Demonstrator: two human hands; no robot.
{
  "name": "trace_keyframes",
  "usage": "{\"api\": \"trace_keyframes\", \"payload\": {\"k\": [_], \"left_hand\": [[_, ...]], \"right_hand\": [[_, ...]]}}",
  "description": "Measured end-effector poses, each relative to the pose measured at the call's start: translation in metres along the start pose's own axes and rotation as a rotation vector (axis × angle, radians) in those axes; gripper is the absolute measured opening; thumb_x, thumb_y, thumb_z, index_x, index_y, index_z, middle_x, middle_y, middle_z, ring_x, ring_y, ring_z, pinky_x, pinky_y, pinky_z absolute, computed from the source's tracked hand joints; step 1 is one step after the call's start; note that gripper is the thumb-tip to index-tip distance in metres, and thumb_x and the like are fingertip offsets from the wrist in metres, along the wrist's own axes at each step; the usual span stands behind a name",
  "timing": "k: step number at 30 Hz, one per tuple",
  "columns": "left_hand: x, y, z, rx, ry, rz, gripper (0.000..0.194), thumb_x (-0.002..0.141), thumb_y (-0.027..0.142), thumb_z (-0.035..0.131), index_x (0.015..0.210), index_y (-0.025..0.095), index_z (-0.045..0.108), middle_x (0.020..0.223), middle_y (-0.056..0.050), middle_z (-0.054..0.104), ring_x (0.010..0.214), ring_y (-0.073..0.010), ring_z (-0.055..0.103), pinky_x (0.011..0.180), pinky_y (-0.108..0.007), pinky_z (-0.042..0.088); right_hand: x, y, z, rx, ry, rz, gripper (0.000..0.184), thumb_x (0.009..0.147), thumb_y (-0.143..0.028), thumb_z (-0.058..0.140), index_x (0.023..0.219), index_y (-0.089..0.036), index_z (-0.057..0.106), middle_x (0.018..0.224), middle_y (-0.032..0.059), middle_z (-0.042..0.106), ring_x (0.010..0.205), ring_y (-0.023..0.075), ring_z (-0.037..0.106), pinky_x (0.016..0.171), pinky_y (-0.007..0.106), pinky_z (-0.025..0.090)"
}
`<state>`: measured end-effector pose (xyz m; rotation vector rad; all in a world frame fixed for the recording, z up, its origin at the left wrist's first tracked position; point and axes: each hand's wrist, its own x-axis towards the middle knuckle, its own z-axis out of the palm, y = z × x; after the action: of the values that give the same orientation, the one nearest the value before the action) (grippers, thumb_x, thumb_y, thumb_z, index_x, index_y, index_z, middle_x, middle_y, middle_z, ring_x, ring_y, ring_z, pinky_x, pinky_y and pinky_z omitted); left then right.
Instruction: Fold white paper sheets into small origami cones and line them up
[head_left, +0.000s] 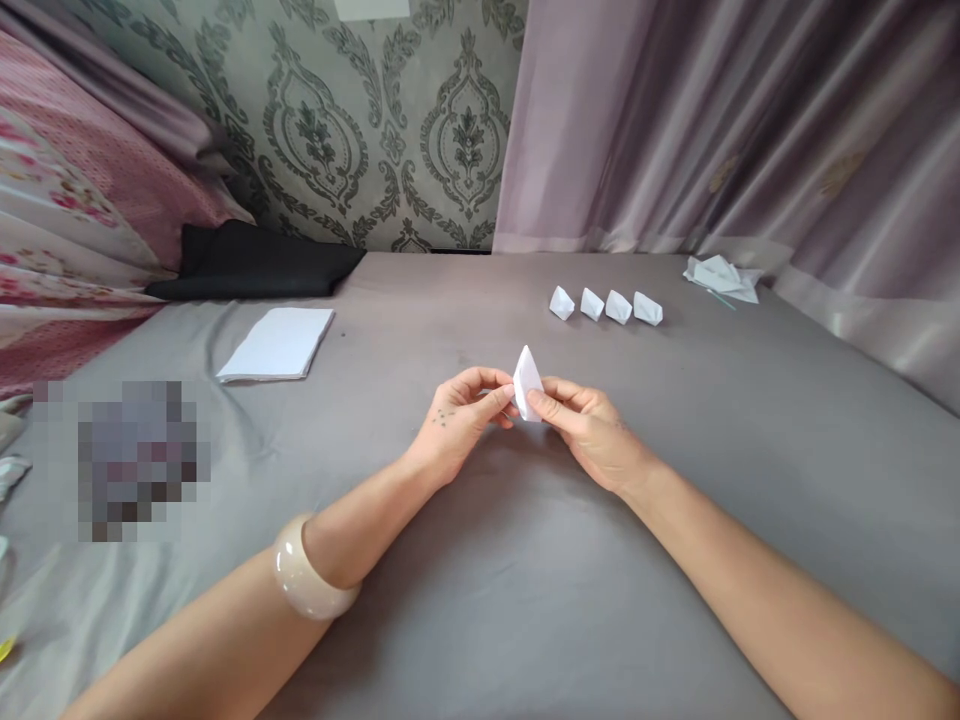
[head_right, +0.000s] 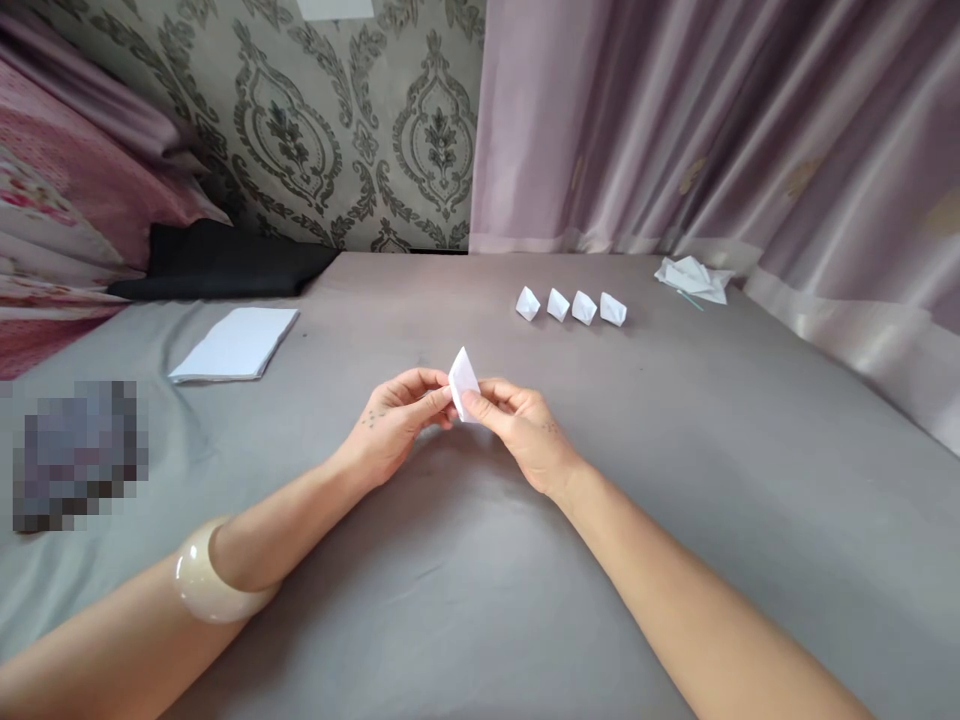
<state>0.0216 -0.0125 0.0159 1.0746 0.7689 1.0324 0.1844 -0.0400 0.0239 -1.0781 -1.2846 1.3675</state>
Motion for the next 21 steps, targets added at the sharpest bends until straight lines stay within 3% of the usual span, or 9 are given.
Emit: {"api": "trace_keyframes", "payload": {"k": [3, 7, 12, 16, 18, 21], "left_hand": [[-0.001, 0.0, 0.0, 0.049, 0.014, 0.011, 0.015, 0.076, 0.025, 0.068, 0.087, 0.015, 0.071, 0.084, -0.004, 0.07, 0.08, -0.0156, 0.063, 0.077, -0.029, 0.049], [-0.002, 0.001, 0.0, -0.019, -0.061, -0.021, 0.021, 0.075, 0.019, 0.068, 0.096, 0.015, 0.071, 0.094, -0.007, 0.071, 0.094, -0.0205, 0.063, 0.093, -0.036, 0.046], [-0.003, 0.003, 0.001, -0.077, -0.075, -0.043, 0.025, 0.073, 0.028, 0.073, 0.095, 0.015, 0.071, 0.091, -0.007, 0.072, 0.09, -0.0213, 0.065, 0.09, -0.04, 0.047], [-0.001, 0.006, 0.0, -0.113, -0.072, -0.009, 0.022, 0.074, 0.029, 0.073, 0.092, 0.017, 0.072, 0.091, -0.006, 0.072, 0.089, -0.0198, 0.065, 0.088, -0.036, 0.048], [0.0, 0.008, 0.0, -0.141, -0.063, 0.015, 0.019, 0.075, 0.028, 0.073, 0.091, 0.018, 0.072, 0.091, -0.005, 0.072, 0.089, -0.0181, 0.065, 0.086, -0.033, 0.048], [0.0, 0.01, 0.0, -0.158, -0.08, 0.042, 0.016, 0.078, 0.027, 0.071, 0.092, 0.019, 0.072, 0.091, -0.004, 0.071, 0.088, -0.0164, 0.065, 0.085, -0.031, 0.047]], "right_hand": [[-0.001, 0.0, 0.002, -0.11, 0.088, -0.016, 0.027, 0.078, -0.046, 0.066, 0.089, -0.023, 0.072, 0.095, 0.0027, 0.066, 0.095, 0.0196, 0.058, 0.089, 0.035, 0.042], [-0.002, 0.001, 0.004, -0.314, 0.171, -0.111, 0.024, 0.079, -0.047, 0.065, 0.082, -0.024, 0.072, 0.088, 0.0023, 0.062, 0.083, 0.017, 0.057, 0.08, 0.032, 0.045], [-0.004, 0.005, 0.007, -0.562, 0.235, -0.312, 0.022, 0.084, -0.043, 0.06, 0.08, -0.024, 0.069, 0.083, 0.0028, 0.055, 0.076, 0.0159, 0.056, 0.074, 0.031, 0.046], [-0.008, 0.001, 0.012, -0.628, 0.339, -0.429, 0.016, 0.081, -0.039, 0.064, 0.087, -0.025, 0.063, 0.09, 0.0039, 0.056, 0.08, 0.017, 0.056, 0.076, 0.033, 0.048], [-0.009, -0.002, 0.013, -0.581, 0.379, -0.403, 0.027, 0.076, -0.039, 0.069, 0.096, -0.025, 0.059, 0.096, 0.0043, 0.059, 0.084, 0.0183, 0.058, 0.079, 0.035, 0.049], [-0.009, -0.005, 0.014, -0.436, 0.319, -0.285, 0.036, 0.073, -0.04, 0.072, 0.103, -0.025, 0.058, 0.098, 0.0044, 0.066, 0.089, 0.0198, 0.062, 0.08, 0.035, 0.05]]}}
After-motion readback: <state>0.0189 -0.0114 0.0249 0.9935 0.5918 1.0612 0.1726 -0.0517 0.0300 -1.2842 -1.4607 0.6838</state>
